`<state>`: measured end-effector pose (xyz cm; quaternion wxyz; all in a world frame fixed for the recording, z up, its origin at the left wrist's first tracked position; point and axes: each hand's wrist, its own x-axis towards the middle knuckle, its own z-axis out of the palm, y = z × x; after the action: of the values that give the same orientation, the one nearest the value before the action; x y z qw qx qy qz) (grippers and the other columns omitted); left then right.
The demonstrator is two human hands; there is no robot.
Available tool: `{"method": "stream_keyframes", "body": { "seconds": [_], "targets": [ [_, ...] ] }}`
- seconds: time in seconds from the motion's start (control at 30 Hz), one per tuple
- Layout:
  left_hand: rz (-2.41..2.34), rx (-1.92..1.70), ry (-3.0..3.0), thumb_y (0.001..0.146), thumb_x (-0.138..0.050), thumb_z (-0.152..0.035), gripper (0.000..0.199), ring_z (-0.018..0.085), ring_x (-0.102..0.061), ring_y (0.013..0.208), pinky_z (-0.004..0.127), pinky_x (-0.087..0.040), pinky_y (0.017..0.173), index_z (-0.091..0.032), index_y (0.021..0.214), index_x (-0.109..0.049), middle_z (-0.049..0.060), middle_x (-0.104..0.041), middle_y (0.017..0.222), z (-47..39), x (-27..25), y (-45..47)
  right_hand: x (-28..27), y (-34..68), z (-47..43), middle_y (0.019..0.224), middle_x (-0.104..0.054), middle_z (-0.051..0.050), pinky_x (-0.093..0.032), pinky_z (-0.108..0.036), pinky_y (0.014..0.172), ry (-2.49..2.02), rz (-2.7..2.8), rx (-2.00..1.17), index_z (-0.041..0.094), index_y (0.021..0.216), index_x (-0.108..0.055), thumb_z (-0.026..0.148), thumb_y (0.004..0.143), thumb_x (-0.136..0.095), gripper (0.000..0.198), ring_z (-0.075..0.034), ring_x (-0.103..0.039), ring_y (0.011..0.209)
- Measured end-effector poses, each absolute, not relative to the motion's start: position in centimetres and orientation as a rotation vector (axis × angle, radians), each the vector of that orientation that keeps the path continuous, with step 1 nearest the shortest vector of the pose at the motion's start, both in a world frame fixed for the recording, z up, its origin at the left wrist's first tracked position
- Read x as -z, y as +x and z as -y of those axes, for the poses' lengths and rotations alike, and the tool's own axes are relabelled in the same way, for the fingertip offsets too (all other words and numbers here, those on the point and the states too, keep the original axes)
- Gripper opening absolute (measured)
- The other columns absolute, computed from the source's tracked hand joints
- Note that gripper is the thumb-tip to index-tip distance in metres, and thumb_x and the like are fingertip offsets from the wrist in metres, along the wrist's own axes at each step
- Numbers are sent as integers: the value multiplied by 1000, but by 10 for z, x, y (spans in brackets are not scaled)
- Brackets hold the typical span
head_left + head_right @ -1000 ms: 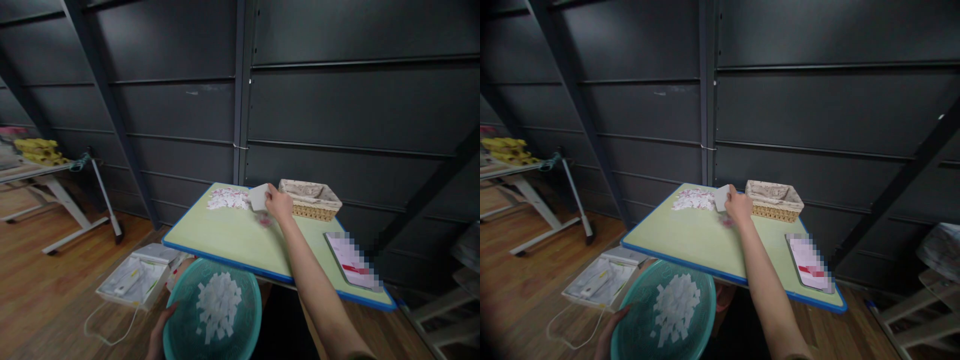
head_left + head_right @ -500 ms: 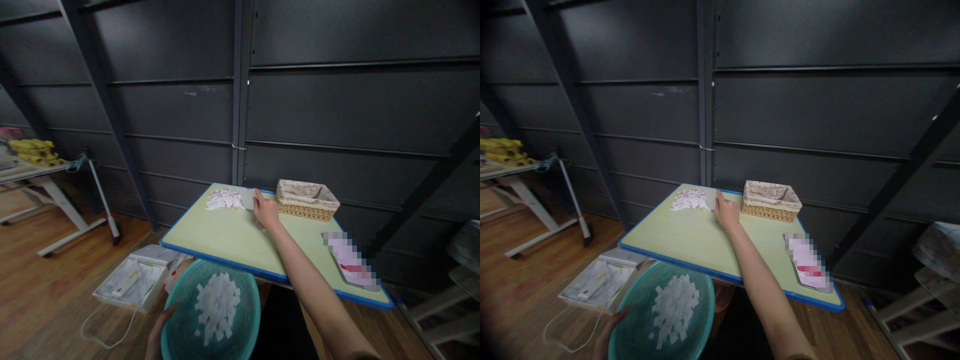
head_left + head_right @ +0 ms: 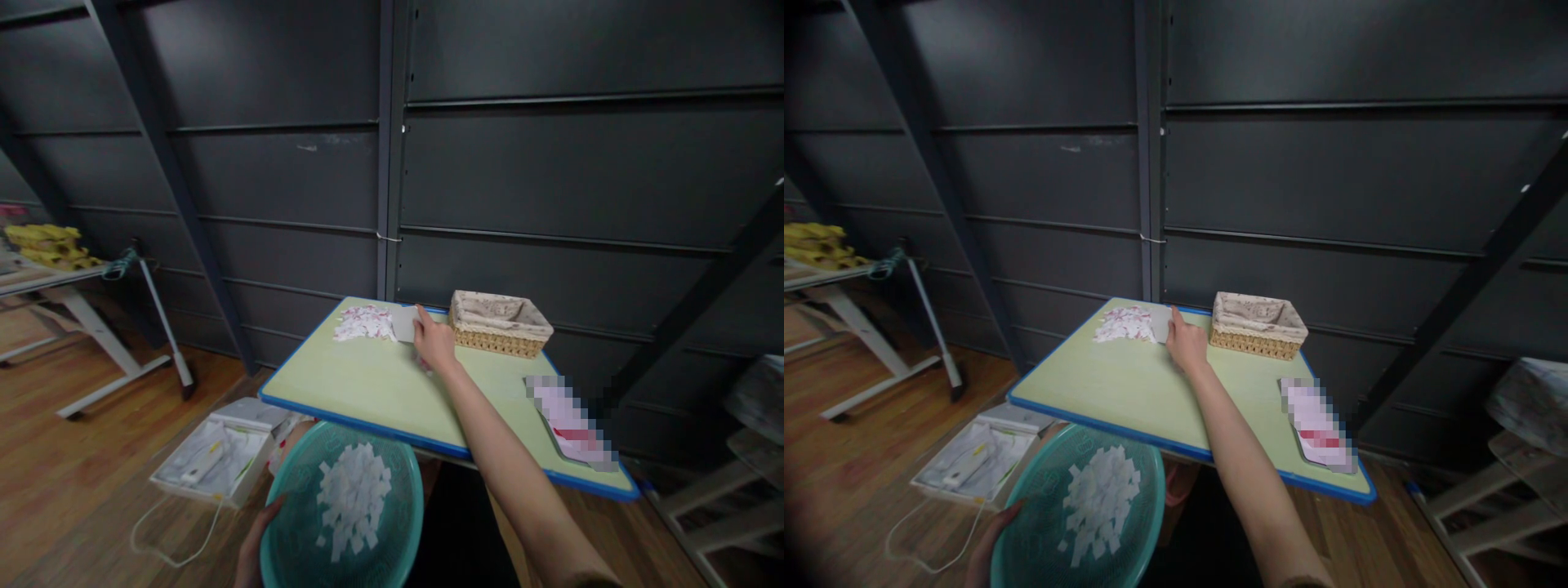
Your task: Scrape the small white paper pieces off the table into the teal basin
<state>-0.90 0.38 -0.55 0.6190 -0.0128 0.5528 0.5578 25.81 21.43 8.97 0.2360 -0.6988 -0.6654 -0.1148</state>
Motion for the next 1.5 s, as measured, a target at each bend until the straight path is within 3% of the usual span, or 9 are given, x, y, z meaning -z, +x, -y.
{"method": "stream_keyframes", "body": {
  "seconds": [0.27,0.4,0.87,1.0,1.37,1.5],
  "targets": [
    [-1239,-1259,-18,71,-64,-18,71,37,-73,90,50,-55,89,-4,139,-49,12,-80,79,-4,0,-8,-86,260,-220,97,-74,-12,-47,-31,77,-1863,1817,235,20,148,-40,34,99,-34,51,-24,-68,83],
    [-1250,-1277,-24,68,-66,-14,71,36,-71,97,46,-55,90,-5,137,-52,12,-81,83,-5,2,-9,-84,260,-222,101,-74,-12,-47,-31,79,-1834,1816,235,20,148,-39,33,99,-34,51,-24,-68,87],
    [-1217,-1257,-20,68,-69,-18,72,37,-70,100,48,-54,91,-6,137,-52,12,-81,84,-2,7,-9,-93,259,-215,93,-74,-15,-47,-33,75,-1964,1763,291,17,145,-43,30,98,-35,50,-26,-69,82],
    [-1214,-1296,-2,64,-73,-18,69,37,-70,101,47,-53,94,-10,131,-60,10,-81,84,-2,14,-12,-90,260,-217,98,-74,-14,-47,-32,79,-1903,1793,246,17,145,-43,32,98,-37,50,-25,-69,87],
    [-1212,-1304,-45,65,-71,-14,58,36,-73,89,49,-54,91,-6,122,-66,11,-80,78,-6,11,-14,-90,261,-219,108,-73,-12,-47,-31,86,-1892,1768,192,18,144,-45,32,98,-38,49,-24,-69,95],
    [-1189,-1326,-32,64,-71,-12,64,36,-73,92,49,-53,92,-7,128,-62,12,-80,82,-5,9,-11,-89,261,-219,109,-73,-11,-47,-31,86,-1856,1744,185,18,143,-46,32,98,-38,48,-24,-68,96]
  ]
}}
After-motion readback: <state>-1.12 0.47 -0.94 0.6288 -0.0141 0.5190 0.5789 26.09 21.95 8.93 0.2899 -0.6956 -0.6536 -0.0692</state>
